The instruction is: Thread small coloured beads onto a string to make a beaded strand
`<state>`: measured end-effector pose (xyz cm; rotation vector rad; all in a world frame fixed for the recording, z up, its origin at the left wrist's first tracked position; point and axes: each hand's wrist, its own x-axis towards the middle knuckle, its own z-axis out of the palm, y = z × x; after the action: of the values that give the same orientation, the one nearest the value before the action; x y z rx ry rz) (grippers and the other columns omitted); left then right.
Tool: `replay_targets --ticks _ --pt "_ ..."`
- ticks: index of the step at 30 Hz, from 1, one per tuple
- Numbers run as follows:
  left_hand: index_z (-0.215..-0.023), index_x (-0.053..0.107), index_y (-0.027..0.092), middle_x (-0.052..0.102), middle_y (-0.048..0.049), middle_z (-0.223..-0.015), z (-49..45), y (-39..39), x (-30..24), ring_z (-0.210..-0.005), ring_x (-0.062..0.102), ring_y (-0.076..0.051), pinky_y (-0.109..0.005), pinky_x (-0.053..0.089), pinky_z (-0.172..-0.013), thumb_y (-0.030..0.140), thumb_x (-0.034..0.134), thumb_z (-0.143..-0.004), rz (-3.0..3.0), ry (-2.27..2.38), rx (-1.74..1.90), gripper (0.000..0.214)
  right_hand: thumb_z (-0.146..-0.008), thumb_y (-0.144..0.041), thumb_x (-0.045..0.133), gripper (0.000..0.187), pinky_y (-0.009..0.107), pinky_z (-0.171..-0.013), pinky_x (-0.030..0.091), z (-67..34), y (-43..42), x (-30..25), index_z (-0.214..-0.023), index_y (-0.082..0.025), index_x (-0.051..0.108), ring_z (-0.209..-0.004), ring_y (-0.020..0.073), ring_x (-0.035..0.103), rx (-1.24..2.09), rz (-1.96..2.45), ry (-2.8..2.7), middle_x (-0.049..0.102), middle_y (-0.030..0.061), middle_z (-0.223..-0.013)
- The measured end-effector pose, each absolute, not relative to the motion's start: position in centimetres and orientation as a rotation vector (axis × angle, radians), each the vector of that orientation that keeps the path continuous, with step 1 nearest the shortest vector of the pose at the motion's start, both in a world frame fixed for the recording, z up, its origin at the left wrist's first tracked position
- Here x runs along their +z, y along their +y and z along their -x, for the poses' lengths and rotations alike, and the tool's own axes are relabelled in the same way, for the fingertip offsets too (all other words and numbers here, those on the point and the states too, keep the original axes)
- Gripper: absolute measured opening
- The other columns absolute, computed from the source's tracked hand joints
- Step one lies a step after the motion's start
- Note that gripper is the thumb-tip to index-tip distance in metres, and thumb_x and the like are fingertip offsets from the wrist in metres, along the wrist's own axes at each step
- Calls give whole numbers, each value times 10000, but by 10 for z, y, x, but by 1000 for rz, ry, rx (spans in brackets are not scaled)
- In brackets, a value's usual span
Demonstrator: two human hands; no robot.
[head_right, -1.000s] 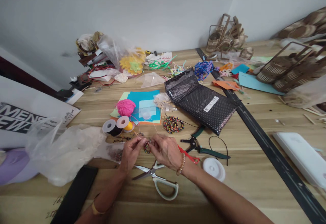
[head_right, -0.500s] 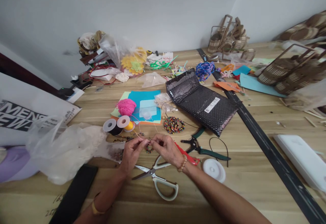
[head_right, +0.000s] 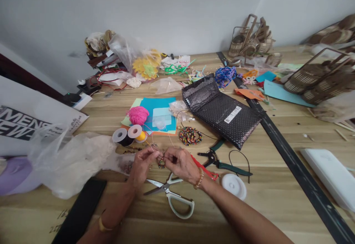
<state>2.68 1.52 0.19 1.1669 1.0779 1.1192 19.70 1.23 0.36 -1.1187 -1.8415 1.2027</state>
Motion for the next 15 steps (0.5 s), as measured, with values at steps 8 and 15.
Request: replay_targets --ticks 8,15 --pt "-607 636 158 589 -9 -611 -27 14 -6 -632 533 -143 -271 412 -666 344 607 -839 -1130 936 1030 299 -764 -56 462 132 200 -520 282 -191 5 8 -728 -157 541 -521 87 385 1000 1116 -2078 484 -40 -609" --pt "-569 599 163 561 -2 -579 -29 11 0 -611 510 -140 -271 386 -656 327 563 -861 -1258 971 984 337 -735 -63 465 125 195 -508 292 -190 5 3 -687 -168 511 -501 89 401 1003 1109 -2085 499 -38 -581"
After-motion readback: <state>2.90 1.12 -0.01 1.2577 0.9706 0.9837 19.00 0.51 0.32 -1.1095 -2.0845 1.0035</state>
